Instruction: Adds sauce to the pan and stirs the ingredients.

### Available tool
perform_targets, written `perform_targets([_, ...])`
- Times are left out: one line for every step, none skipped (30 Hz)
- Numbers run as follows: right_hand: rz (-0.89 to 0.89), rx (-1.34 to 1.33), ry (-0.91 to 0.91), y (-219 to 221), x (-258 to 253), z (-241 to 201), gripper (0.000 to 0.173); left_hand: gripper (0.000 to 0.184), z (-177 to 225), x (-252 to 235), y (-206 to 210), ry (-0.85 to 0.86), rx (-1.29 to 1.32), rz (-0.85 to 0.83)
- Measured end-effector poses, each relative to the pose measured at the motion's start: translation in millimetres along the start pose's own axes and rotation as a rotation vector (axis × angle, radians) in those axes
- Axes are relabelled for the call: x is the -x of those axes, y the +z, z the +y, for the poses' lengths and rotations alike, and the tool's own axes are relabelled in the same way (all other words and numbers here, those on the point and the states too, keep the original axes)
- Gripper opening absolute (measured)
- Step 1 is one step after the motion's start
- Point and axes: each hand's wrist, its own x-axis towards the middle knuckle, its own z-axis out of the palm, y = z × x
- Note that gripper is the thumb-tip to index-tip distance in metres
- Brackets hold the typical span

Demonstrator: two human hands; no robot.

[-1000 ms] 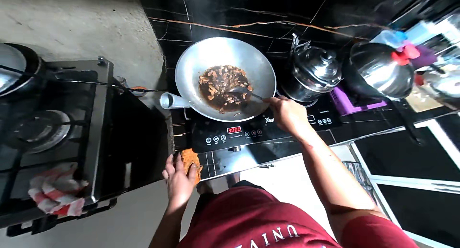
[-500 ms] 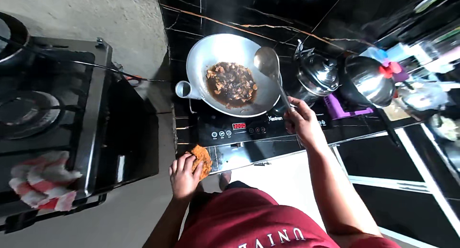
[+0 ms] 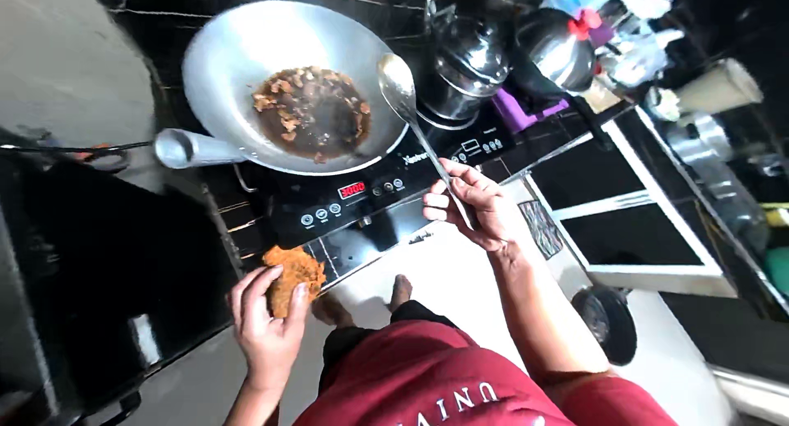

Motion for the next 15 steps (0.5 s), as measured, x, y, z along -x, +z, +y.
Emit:
perform_targets([-0.007, -0.013, -0.003, -5, 7, -2, 0.038, 0.038, 17, -9, 9, 0.054, 0.038, -0.021])
perform_targets([-0.01, -0.021, -0.002, -10, 15, -5, 0.038, 0.035, 36, -16, 19, 0.107, 0.063, -0.043])
perform_targets([-0.018, -0.029, -0.002, -16, 23, -7, 0.037, 0.033, 55, -21, 31, 0.16, 0.079, -0.065])
perform_targets([-0.032, -0.045, -0.007, -24, 30, -9, 0.037, 0.031, 75, -25, 46, 0.213, 0.077, -0.082])
perform_targets([-0.047, -0.05, -0.018, -35, 39, -11, 0.037, 0.029, 95, -28, 62, 0.268, 0.073, -0.098])
perform_targets([-0.058, -0.05, -0.033, -47, 48, -14, 0.037, 0.027, 115, -29, 81, 0.328, 0.07, -0.109])
perform_targets([-0.067, -0.053, -0.048, -60, 59, -16, 0.037, 0.024, 133, -28, 100, 0.39, 0.064, -0.121])
perform_targets([-0.078, -0.053, -0.063, -75, 70, -20, 0.037, 0.023, 149, -25, 120, 0.452, 0.064, -0.141])
perform_targets([-0.08, -0.047, -0.076, -92, 82, -23, 0.036, 0.021, 164, -20, 140, 0.506, 0.063, -0.162])
perform_targets([-0.073, -0.037, -0.086, -110, 95, -27, 0.036, 0.018, 179, -14, 160, 0.55, 0.076, -0.181])
perform_targets([-0.063, -0.038, -0.093, -130, 107, -32, 0.035, 0.015, 193, -7, 180, 0.576, 0.098, -0.208])
perform_targets([-0.051, -0.046, -0.098, -151, 119, -37, 0.034, 0.012, 206, 1, 200, 0.588, 0.133, -0.229])
perform_targets([-0.034, -0.057, -0.112, -173, 130, -41, 0.033, 0.01, 218, 10, 220, 0.601, 0.167, -0.251])
perform_targets([-0.02, -0.066, -0.128, -195, 141, -45, 0.032, 0.009, 230, 18, 239, 0.619, 0.197, -0.281])
perform_targets([-0.004, -0.075, -0.147, -218, 152, -47, 0.032, 0.01, 241, 27, 258, 0.634, 0.221, -0.321])
